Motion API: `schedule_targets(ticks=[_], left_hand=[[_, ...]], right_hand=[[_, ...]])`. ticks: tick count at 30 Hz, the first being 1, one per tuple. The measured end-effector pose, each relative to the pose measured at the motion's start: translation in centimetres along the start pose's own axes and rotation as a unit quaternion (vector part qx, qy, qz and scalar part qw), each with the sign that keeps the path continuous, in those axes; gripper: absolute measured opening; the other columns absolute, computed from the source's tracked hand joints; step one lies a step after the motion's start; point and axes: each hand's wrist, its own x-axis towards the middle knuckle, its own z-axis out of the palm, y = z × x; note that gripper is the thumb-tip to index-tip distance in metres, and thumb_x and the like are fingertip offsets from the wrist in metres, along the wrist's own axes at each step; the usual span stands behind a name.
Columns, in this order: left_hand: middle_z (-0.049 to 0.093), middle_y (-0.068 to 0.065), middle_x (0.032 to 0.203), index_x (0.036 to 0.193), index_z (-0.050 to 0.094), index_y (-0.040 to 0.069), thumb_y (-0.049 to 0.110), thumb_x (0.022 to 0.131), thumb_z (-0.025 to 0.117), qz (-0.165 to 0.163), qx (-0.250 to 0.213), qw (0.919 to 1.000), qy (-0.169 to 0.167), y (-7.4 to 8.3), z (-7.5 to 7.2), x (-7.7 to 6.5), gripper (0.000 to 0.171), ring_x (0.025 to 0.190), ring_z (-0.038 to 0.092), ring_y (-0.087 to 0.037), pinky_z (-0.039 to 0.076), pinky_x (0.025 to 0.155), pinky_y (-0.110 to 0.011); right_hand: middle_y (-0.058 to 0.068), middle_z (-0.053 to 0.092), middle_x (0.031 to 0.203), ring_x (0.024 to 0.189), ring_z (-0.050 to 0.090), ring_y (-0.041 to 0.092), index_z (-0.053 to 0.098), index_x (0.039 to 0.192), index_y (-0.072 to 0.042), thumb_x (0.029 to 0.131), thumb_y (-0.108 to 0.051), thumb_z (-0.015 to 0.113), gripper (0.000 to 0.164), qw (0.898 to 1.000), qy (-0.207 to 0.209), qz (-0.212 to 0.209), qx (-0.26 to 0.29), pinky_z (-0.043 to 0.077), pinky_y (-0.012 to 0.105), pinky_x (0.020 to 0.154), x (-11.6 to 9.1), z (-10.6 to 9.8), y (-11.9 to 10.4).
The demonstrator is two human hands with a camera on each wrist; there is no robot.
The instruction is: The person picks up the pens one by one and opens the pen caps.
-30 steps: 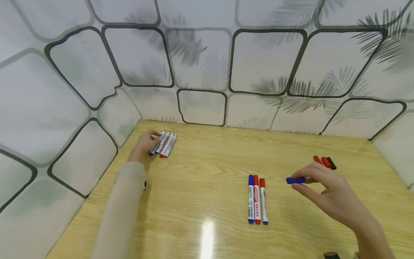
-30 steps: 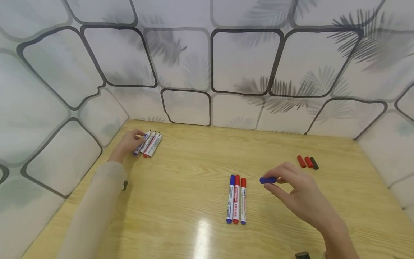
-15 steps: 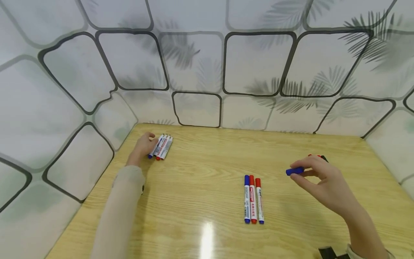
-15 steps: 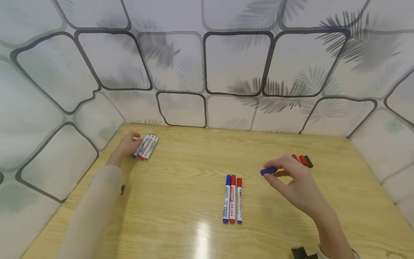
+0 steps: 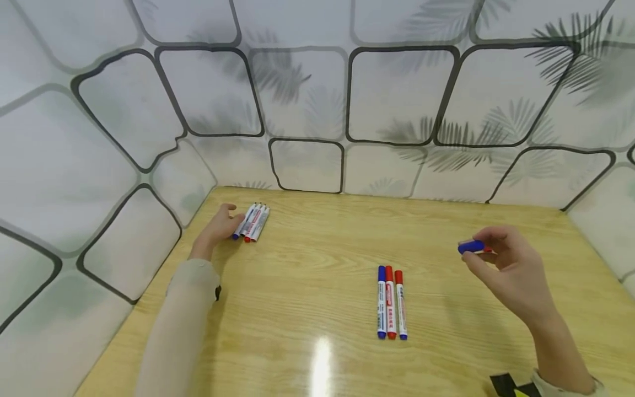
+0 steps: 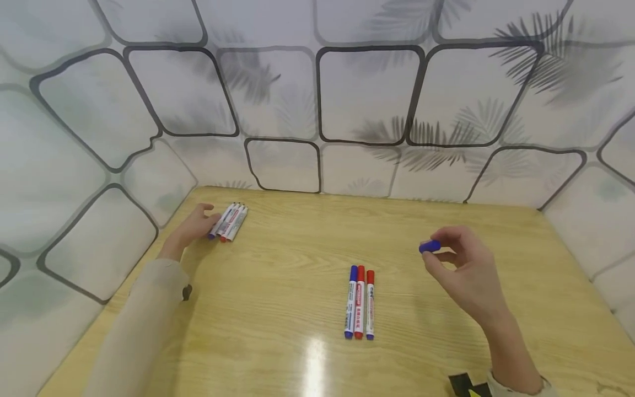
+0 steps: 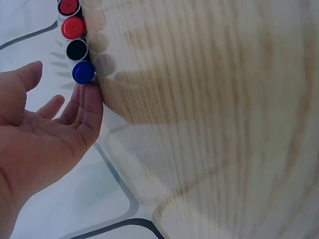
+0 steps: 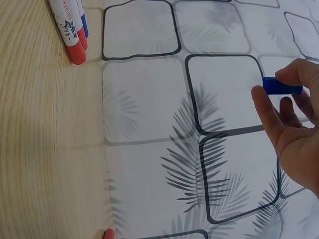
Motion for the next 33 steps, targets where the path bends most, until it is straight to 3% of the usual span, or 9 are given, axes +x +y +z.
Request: schedule_targets(ticks=[4,12,17,23,29,33], left_hand=[[0.03,-0.039,0.147,0.152,0.012,-0.007,0.026,0.107,0.038,0.007,0.0,1.0,-0.006,0.3,0.1,-0.2,0.062,0.138,0.034,-0.046,0.03,0.112,-0.055],[0.032,-0.04,0.145,0.153,0.011,-0.006,0.028,0.107,0.039,0.02,0.001,0.9997,-0.014,0.5,-0.1,-0.7,0.063,0.134,0.039,-0.047,0.035,0.109,-0.055],[0.035,-0.038,0.145,0.154,0.01,-0.004,0.028,0.107,0.039,0.035,0.0,0.9993,0.009,1.5,-0.1,-1.3,0.064,0.133,0.04,-0.047,0.035,0.109,-0.057],[0.043,-0.033,0.142,0.156,0.013,0.001,0.031,0.106,0.04,0.059,-0.007,0.9969,0.052,3.8,0.4,-2.8,0.065,0.125,0.048,-0.044,0.043,0.1,-0.055],[0.043,-0.031,0.138,0.155,0.016,0.002,0.026,0.106,0.044,0.112,-0.036,0.9909,0.066,5.6,1.3,-4.8,0.062,0.123,0.048,-0.043,0.045,0.096,-0.054],[0.046,-0.029,0.134,0.153,0.021,0.001,0.022,0.105,0.047,0.144,-0.037,0.986,0.076,6.8,2.0,-6.1,0.059,0.116,0.052,-0.041,0.049,0.088,-0.049]], right_hand=[[0.012,0.06,0.101,0.091,0.066,0.013,0.046,0.107,0.026,0.07,0.037,0.055,0.039,0.999,0.005,-0.02,0.033,0.053,0.015,0.078,-0.2,-0.2,0.5],[0.002,0.064,0.1,0.089,0.064,0.005,0.049,0.114,0.02,0.075,0.032,0.058,0.041,0.999,0.025,0.016,-0.024,0.051,0.011,0.077,-0.7,-0.3,0.0],[0.004,0.063,0.099,0.09,0.066,0.007,0.044,0.114,0.023,0.077,0.031,0.058,0.04,0.999,0.016,0.037,-0.021,0.052,0.013,0.077,-0.6,-0.3,-0.2],[0.003,0.065,0.1,0.09,0.067,0.007,0.048,0.116,0.021,0.078,0.03,0.059,0.041,0.999,0.003,0.04,-0.037,0.053,0.014,0.074,-0.4,-0.5,0.1],[0.006,0.066,0.103,0.089,0.067,0.009,0.051,0.122,0.019,0.081,0.03,0.056,0.042,0.999,-0.009,0.038,0.005,0.055,0.016,0.071,-0.1,-0.9,0.8],[0.008,0.068,0.104,0.09,0.069,0.012,0.051,0.125,0.019,0.085,0.028,0.052,0.04,0.996,-0.011,0.054,0.065,0.056,0.02,0.072,0.0,-1.6,1.1]])
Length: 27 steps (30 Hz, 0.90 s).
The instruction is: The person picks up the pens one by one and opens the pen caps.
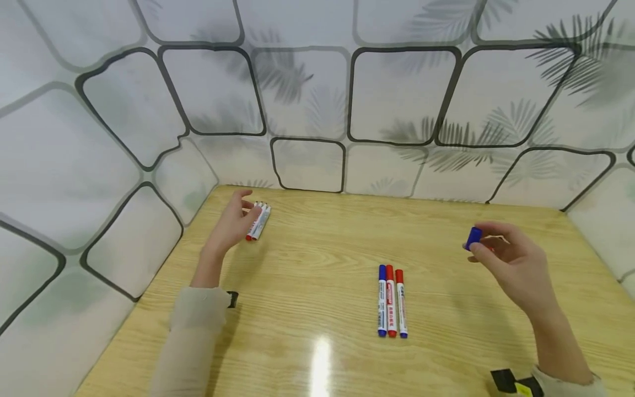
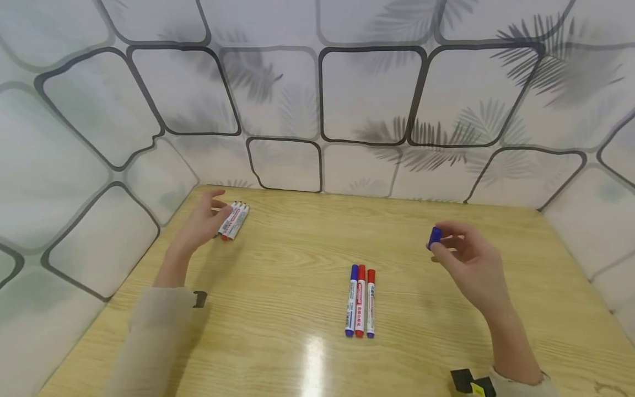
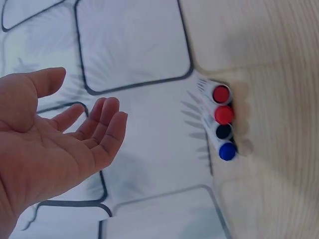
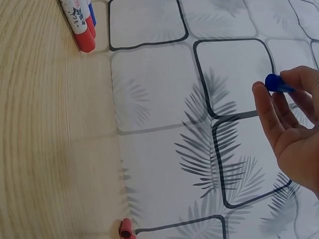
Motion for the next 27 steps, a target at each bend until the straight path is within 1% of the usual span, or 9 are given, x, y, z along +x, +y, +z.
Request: schedule_targets(ticks=[2,4,6,8,11,14,19,24,27], left_hand=[[0.048,-0.028,0.132,0.153,0.023,0.002,0.021,0.105,0.048,0.013,-0.003,0.9999,0.004,0.6,0.2,-0.6,0.058,0.11,0.054,-0.039,0.053,0.079,-0.044],[0.048,-0.027,0.131,0.153,0.024,0.002,0.02,0.105,0.048,0.025,-0.01,0.9996,0.006,1.1,0.4,-1.1,0.057,0.105,0.054,-0.037,0.055,0.069,-0.039],[0.048,-0.027,0.129,0.152,0.025,0.001,0.019,0.104,0.049,0.04,-0.016,0.999,0.008,1.5,0.6,-1.5,0.056,0.102,0.054,-0.036,0.056,0.063,-0.038],[0.049,-0.027,0.126,0.151,0.027,-0.001,0.018,0.104,0.049,0.053,-0.011,0.9985,0.008,1.9,0.9,-1.7,0.056,0.101,0.055,-0.036,0.056,0.067,-0.038],[0.051,-0.026,0.124,0.151,0.028,-0.002,0.017,0.103,0.05,0.058,0.009,0.9982,0.004,2.1,1.2,-2.0,0.056,0.102,0.057,-0.036,0.052,0.078,-0.043],[0.05,-0.025,0.126,0.152,0.026,-0.002,0.017,0.104,0.049,0.051,0.024,0.9984,-0.009,2.1,1.5,-2.4,0.057,0.106,0.056,-0.037,0.05,0.085,-0.048],[0.049,-0.027,0.128,0.153,0.024,-0.002,0.018,0.104,0.05,0.052,0.035,0.9979,-0.02,2.3,1.8,-2.7,0.059,0.109,0.056,-0.039,0.049,0.089,-0.052],[0.048,-0.027,0.128,0.154,0.022,-0.002,0.019,0.104,0.05,0.059,0.04,0.9972,-0.025,2.2,1.9,-2.4,0.061,0.107,0.054,-0.038,0.048,0.089,-0.05],[0.048,-0.028,0.128,0.154,0.022,-0.003,0.019,0.104,0.051,0.061,0.04,0.997,-0.024,2.2,1.9,-2.4,0.062,0.106,0.054,-0.038,0.048,0.089,-0.05]], right_hand=[[0.009,0.067,0.104,0.091,0.071,0.014,0.051,0.125,0.019,0.087,0.027,0.05,0.039,0.999,0.004,0.016,0.038,0.057,0.022,0.072,0.0,-0.4,0.0],[0.01,0.067,0.104,0.091,0.072,0.015,0.051,0.126,0.018,0.089,0.026,0.049,0.037,0.997,0.017,0.035,0.067,0.058,0.024,0.072,0.0,-1.0,0.0],[0.011,0.065,0.104,0.089,0.072,0.015,0.052,0.126,0.017,0.091,0.024,0.049,0.036,0.995,0.035,0.053,0.076,0.058,0.024,0.072,0.0,-1.7,0.1],[0.01,0.064,0.104,0.086,0.073,0.013,0.055,0.126,0.013,0.092,0.02,0.051,0.035,0.993,0.056,0.076,0.066,0.057,0.023,0.071,-0.1,-2.6,0.3],[0.007,0.059,0.105,0.084,0.071,0.008,0.059,0.127,0.006,0.093,0.014,0.056,0.035,0.99,0.077,0.11,0.034,0.056,0.02,0.07,-0.1,-4.1,0.9],[0.004,0.058,0.106,0.087,0.069,0.005,0.06,0.127,0.0,0.095,0.01,0.057,0.034,0.987,0.083,0.134,0.013,0.055,0.017,0.071,0.0,-5.4,1.7],[-0.003,0.06,0.105,0.087,0.065,0.002,0.063,0.126,-0.01,0.096,0.003,0.06,0.033,0.98,0.091,0.176,-0.018,0.054,0.014,0.068,0.1,-7.5,3.0],[-0.008,0.058,0.109,0.085,0.065,0.001,0.065,0.122,-0.021,0.098,-0.002,0.059,0.032,0.968,0.105,0.229,0.002,0.054,0.016,0.065,0.0,-9.6,4.2],[-0.009,0.057,0.108,0.084,0.064,0.001,0.066,0.119,-0.025,0.099,-0.002,0.057,0.032,0.963,0.099,0.252,0.014,0.054,0.017,0.063,-0.1,-10.8,4.9]])
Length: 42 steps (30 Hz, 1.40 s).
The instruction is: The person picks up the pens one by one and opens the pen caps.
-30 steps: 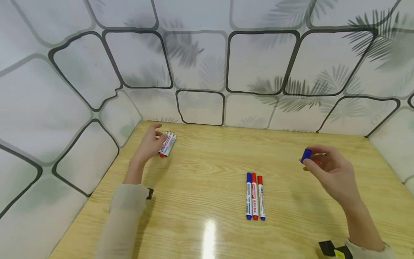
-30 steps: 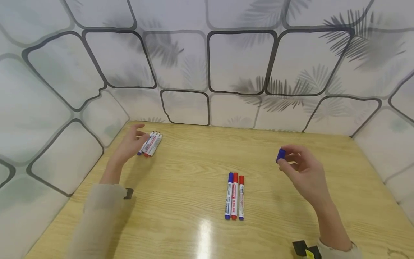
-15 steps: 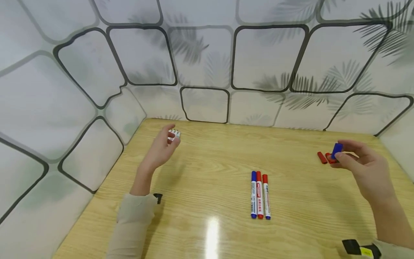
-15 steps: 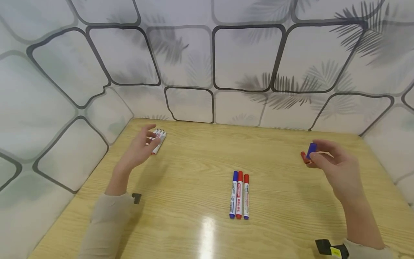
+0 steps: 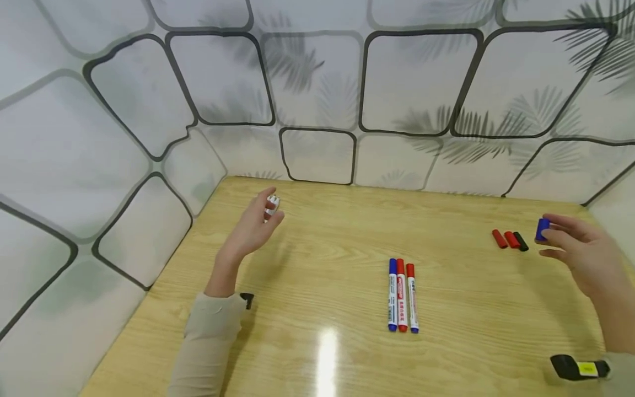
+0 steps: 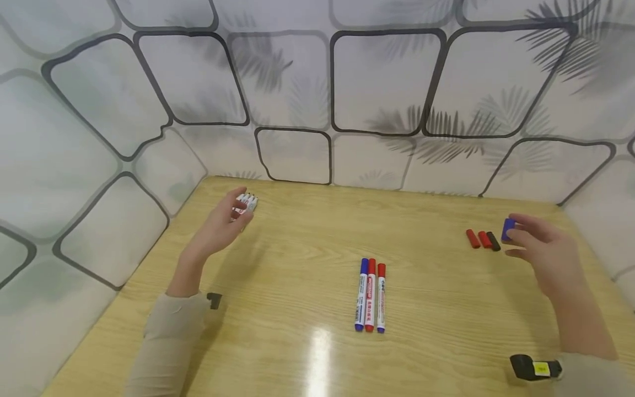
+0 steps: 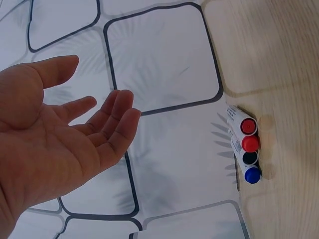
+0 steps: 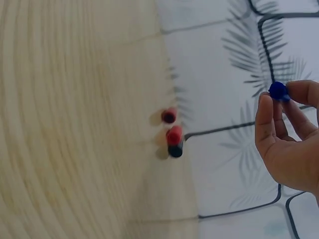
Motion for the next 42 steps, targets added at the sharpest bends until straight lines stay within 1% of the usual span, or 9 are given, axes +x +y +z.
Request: schedule_targets(ticks=[6,12,18,24,27,30,32,38,42], left_hand=[[0.048,-0.029,0.13,0.155,0.021,-0.002,0.019,0.104,0.051,0.001,0.002,1.0,0.002,0.1,-0.4,-0.2,0.063,0.107,0.055,-0.038,0.048,0.09,-0.051],[0.049,-0.027,0.129,0.154,0.022,-0.002,0.019,0.103,0.052,0.003,0.003,1.0,-0.004,0.2,-0.7,-0.2,0.063,0.107,0.055,-0.037,0.047,0.092,-0.051],[0.048,-0.027,0.13,0.154,0.022,-0.002,0.019,0.104,0.051,0.003,0.006,0.9999,-0.013,0.3,-0.6,-0.1,0.062,0.106,0.055,-0.036,0.048,0.09,-0.05],[0.046,-0.022,0.13,0.156,0.022,0.003,0.022,0.104,0.05,-0.01,0.013,0.9996,-0.025,0.5,-0.4,-0.3,0.062,0.108,0.053,-0.035,0.049,0.088,-0.048],[0.045,-0.021,0.131,0.156,0.022,0.004,0.022,0.104,0.051,-0.008,0.014,0.9994,-0.03,0.6,-0.4,-0.4,0.061,0.11,0.053,-0.035,0.048,0.09,-0.049],[0.045,-0.021,0.133,0.155,0.023,0.004,0.022,0.104,0.051,-0.006,0.02,0.9991,-0.037,0.6,-0.4,-0.4,0.061,0.111,0.053,-0.035,0.048,0.09,-0.049],[0.044,-0.021,0.134,0.155,0.024,0.005,0.021,0.104,0.051,-0.006,0.025,0.9988,-0.043,0.6,-0.3,-0.3,0.06,0.111,0.053,-0.035,0.048,0.089,-0.049],[0.044,-0.022,0.135,0.155,0.026,0.005,0.023,0.104,0.051,-0.007,0.036,0.9974,-0.063,0.6,-0.1,-0.2,0.059,0.11,0.054,-0.035,0.049,0.088,-0.048],[0.041,-0.023,0.14,0.155,0.026,0.006,0.022,0.104,0.051,-0.011,0.04,0.9959,-0.081,0.4,-0.1,-0.2,0.059,0.112,0.053,-0.036,0.049,0.089,-0.049]], right_hand=[[-0.017,0.067,0.093,0.078,0.065,0.001,0.066,0.111,-0.031,0.1,-0.004,0.056,0.031,0.999,-0.003,0.042,-0.016,0.054,0.019,0.059,1.2,-1.9,0.6],[-0.027,0.064,0.09,0.075,0.065,-0.003,0.054,0.116,-0.029,0.099,-0.009,0.059,0.026,0.99,0.002,0.076,-0.115,0.053,0.018,0.059,2.4,-3.3,2.1],[-0.03,0.06,0.081,0.071,0.062,-0.008,0.036,0.15,0.0,0.101,-0.018,0.057,0.057,0.968,-0.001,0.114,-0.222,0.054,0.017,0.06,3.8,-4.3,3.8],[-0.031,0.054,0.074,0.067,0.058,-0.011,0.019,0.146,0.022,0.102,-0.02,0.053,0.069,0.945,-0.004,0.132,-0.299,0.055,0.021,0.06,4.5,-4.7,4.5],[-0.011,0.065,0.076,0.064,0.059,-0.007,0.022,0.143,0.024,0.101,-0.016,0.052,0.066,0.936,-0.006,0.129,-0.327,0.056,0.024,0.059,4.8,-4.7,4.6],[0.026,0.069,0.086,0.061,0.061,-0.003,0.028,0.139,0.026,0.099,-0.015,0.054,0.063,0.923,-0.009,0.12,-0.365,0.056,0.027,0.058,5.1,-4.8,4.8],[0.033,0.067,0.096,0.061,0.061,-0.002,0.033,0.137,0.026,0.099,-0.016,0.056,0.061,0.915,-0.014,0.115,-0.386,0.055,0.025,0.057,5.2,-4.9,4.8],[-0.02,0.065,0.076,0.062,0.061,-0.005,0.034,0.136,0.026,0.099,-0.02,0.058,0.063,0.921,-0.024,0.126,-0.367,0.053,0.02,0.057,5.0,-4.9,4.8],[-0.029,0.058,0.075,0.062,0.063,-0.003,0.031,0.138,0.025,0.099,-0.02,0.057,0.065,0.931,-0.022,0.136,-0.338,0.055,0.021,0.059,5.0,-4.4,4.7]])
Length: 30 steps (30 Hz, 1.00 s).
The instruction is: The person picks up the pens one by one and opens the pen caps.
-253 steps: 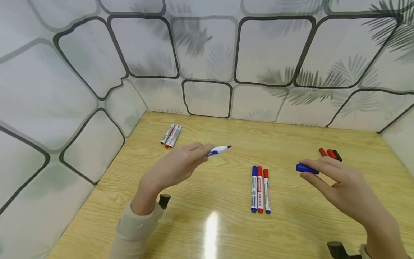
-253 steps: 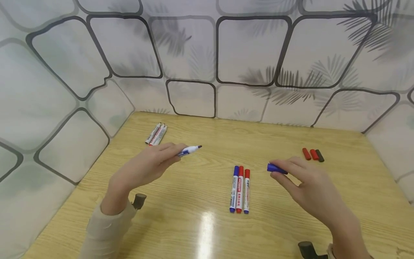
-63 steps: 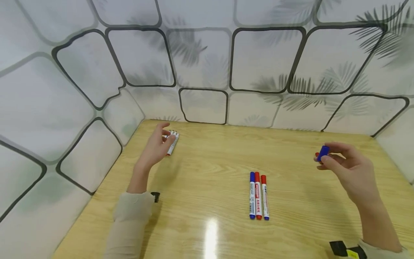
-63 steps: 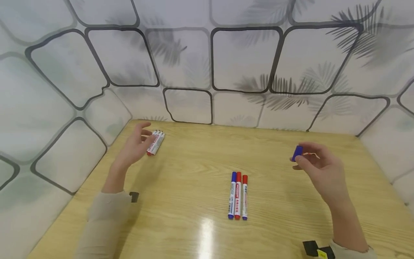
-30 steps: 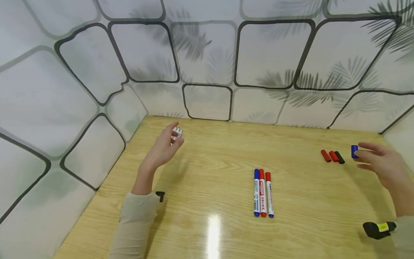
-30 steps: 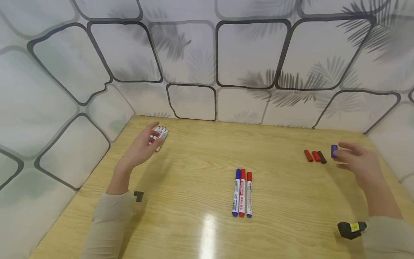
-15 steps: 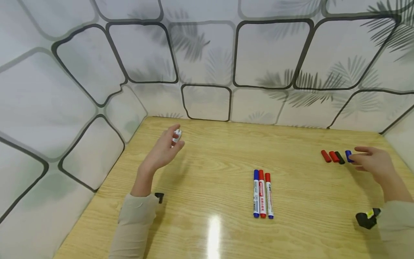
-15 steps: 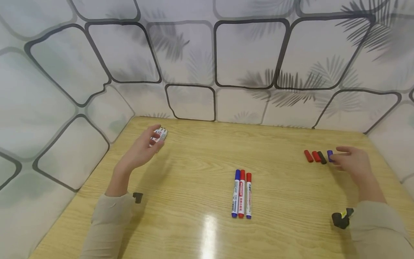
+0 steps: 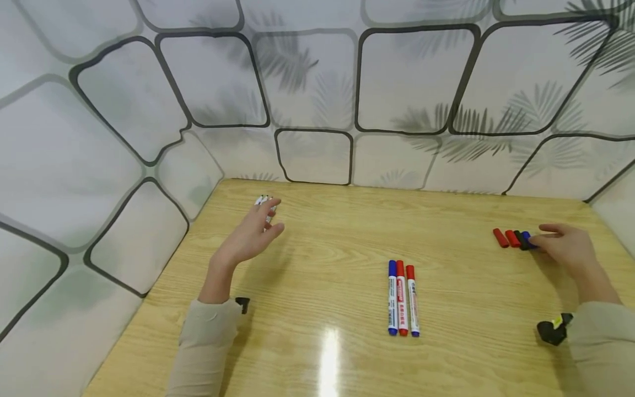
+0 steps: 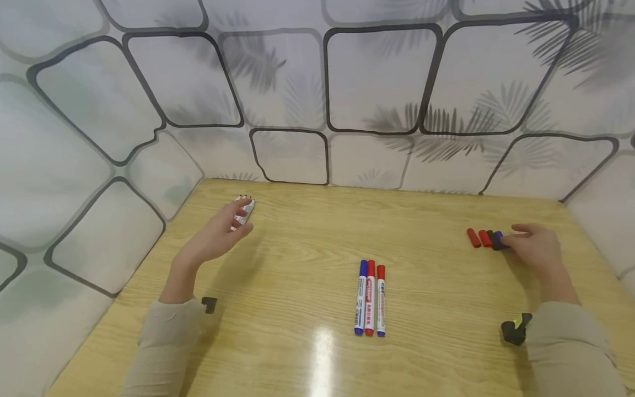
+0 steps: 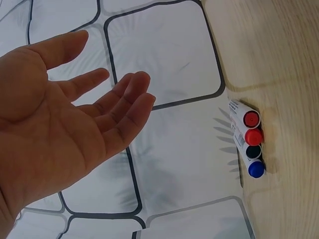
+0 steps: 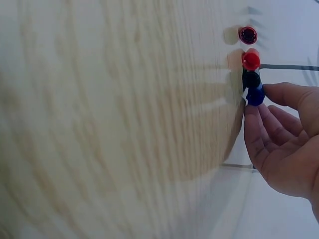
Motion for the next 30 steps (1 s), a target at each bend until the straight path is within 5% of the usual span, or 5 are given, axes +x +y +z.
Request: schedule_targets(ticks=[10,21,30], left_hand=[[0.03,-0.019,0.155,0.156,0.025,0.008,0.024,0.105,0.051,0.012,0.012,0.9994,-0.029,-0.3,0.1,-0.2,0.06,0.121,0.051,-0.043,0.048,0.094,-0.052],[0.029,-0.017,0.156,0.155,0.026,0.007,0.023,0.105,0.051,0.018,0.025,0.9989,-0.036,-0.3,0.2,-0.3,0.059,0.12,0.051,-0.041,0.047,0.094,-0.052],[0.029,-0.019,0.155,0.155,0.025,0.006,0.024,0.105,0.051,0.011,0.03,0.9985,-0.044,-0.2,0.0,-0.3,0.059,0.122,0.051,-0.042,0.046,0.096,-0.053]], right_hand=[[-0.026,0.058,0.077,0.063,0.063,-0.005,0.027,0.139,0.027,0.1,-0.017,0.055,0.065,0.999,-0.002,0.003,0.035,0.056,0.021,0.06,-0.3,0.4,-0.9],[-0.034,0.051,0.072,0.063,0.062,-0.005,0.026,0.142,0.024,0.099,-0.017,0.053,0.065,0.998,0.008,0.023,0.061,0.057,0.023,0.061,-0.1,1.1,-0.9],[-0.027,0.057,0.072,0.063,0.063,-0.005,0.026,0.142,0.025,0.101,-0.017,0.051,0.064,0.998,0.011,0.024,0.064,0.057,0.024,0.061,0.0,1.1,-0.9]])
